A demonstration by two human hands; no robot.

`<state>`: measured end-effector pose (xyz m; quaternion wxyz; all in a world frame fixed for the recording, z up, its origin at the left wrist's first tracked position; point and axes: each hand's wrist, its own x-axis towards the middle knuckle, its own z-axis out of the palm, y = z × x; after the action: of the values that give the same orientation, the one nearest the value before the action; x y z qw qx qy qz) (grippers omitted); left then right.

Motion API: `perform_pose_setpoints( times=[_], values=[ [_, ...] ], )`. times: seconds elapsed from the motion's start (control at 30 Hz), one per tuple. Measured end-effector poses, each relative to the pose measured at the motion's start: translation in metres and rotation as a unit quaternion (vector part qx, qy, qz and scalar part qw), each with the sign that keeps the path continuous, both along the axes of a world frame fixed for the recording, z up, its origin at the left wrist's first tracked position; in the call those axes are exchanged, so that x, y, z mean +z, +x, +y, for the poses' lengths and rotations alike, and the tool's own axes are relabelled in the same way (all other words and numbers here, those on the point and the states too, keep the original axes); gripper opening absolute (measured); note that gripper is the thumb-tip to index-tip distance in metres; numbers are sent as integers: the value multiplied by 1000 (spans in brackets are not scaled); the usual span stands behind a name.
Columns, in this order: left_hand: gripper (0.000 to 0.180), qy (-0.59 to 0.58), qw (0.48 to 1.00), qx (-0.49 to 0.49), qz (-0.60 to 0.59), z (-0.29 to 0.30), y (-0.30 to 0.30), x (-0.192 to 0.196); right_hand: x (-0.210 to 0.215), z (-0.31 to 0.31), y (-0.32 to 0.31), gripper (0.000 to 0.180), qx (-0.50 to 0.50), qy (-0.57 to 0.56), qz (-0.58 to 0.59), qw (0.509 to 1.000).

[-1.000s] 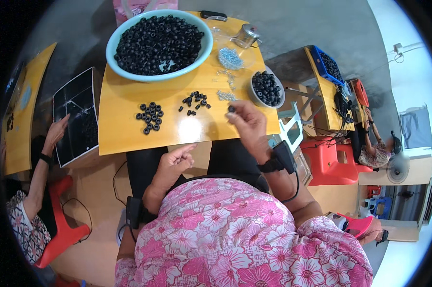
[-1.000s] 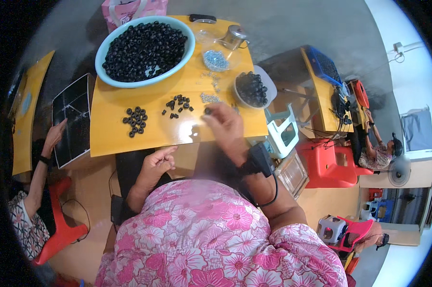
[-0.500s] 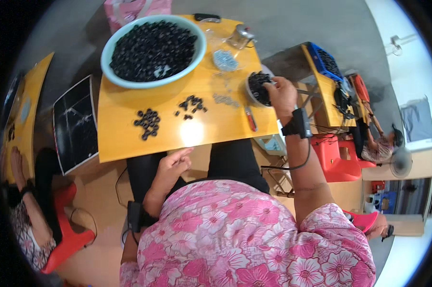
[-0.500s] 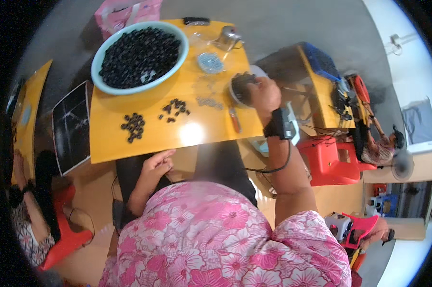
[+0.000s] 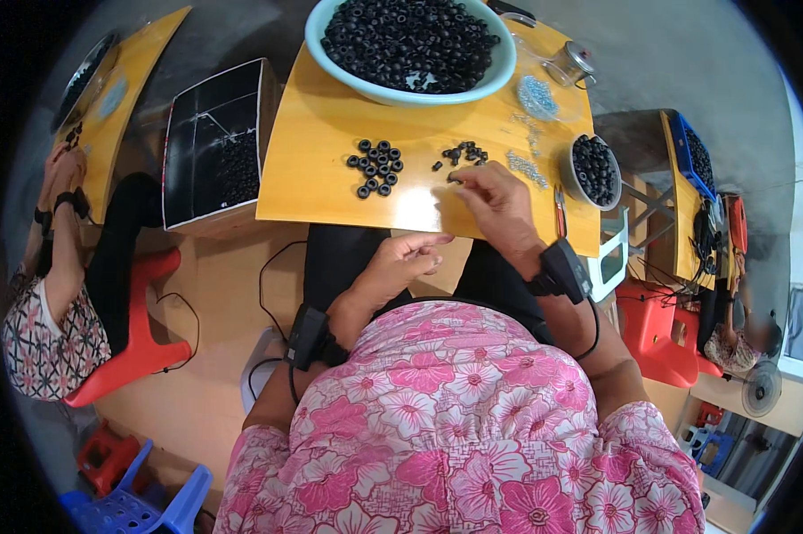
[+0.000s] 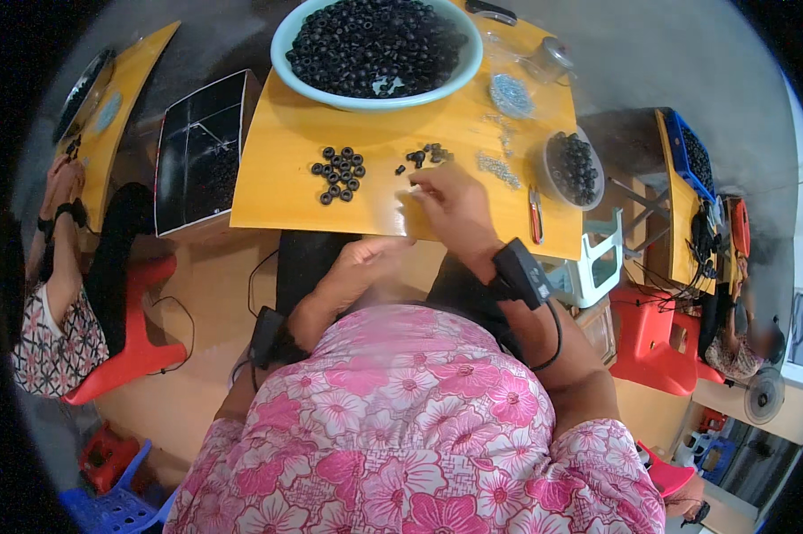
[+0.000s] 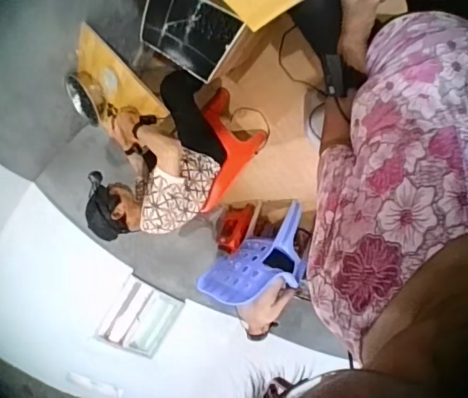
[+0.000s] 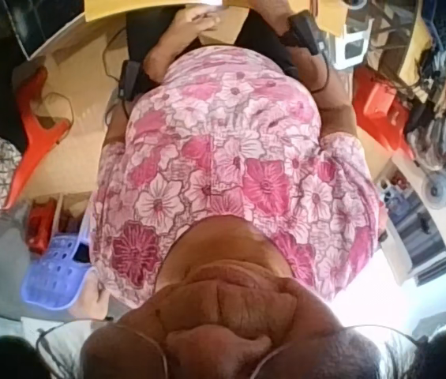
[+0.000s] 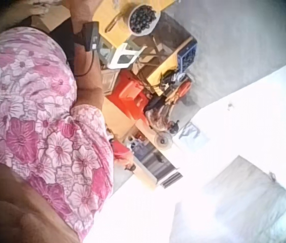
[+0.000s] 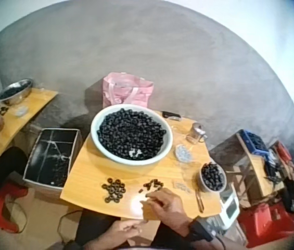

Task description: Assembling small black rubber or plastic components by hand.

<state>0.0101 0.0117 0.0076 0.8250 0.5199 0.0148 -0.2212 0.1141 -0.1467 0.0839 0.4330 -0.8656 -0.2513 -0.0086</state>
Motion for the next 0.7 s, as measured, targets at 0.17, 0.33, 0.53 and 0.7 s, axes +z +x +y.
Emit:
perform_pose_setpoints(
  times=[0.17,0.33,0.53,0.7],
  values=[
    [37,-15,1000,-2,8,3,0,-2,-7,43,4,22,94,-16,-6,995],
    [31,-1,1000,20,9,2,3,2,-18,60,4,24,134,-39,-11,990],
    [22,17,999,27,28,3,5,6,-13,68,-3,21,148,-118,-102,977],
    [20,32,997,29,57,2,2,4,-12,70,-8,16,155,-139,-134,969]
  ],
)
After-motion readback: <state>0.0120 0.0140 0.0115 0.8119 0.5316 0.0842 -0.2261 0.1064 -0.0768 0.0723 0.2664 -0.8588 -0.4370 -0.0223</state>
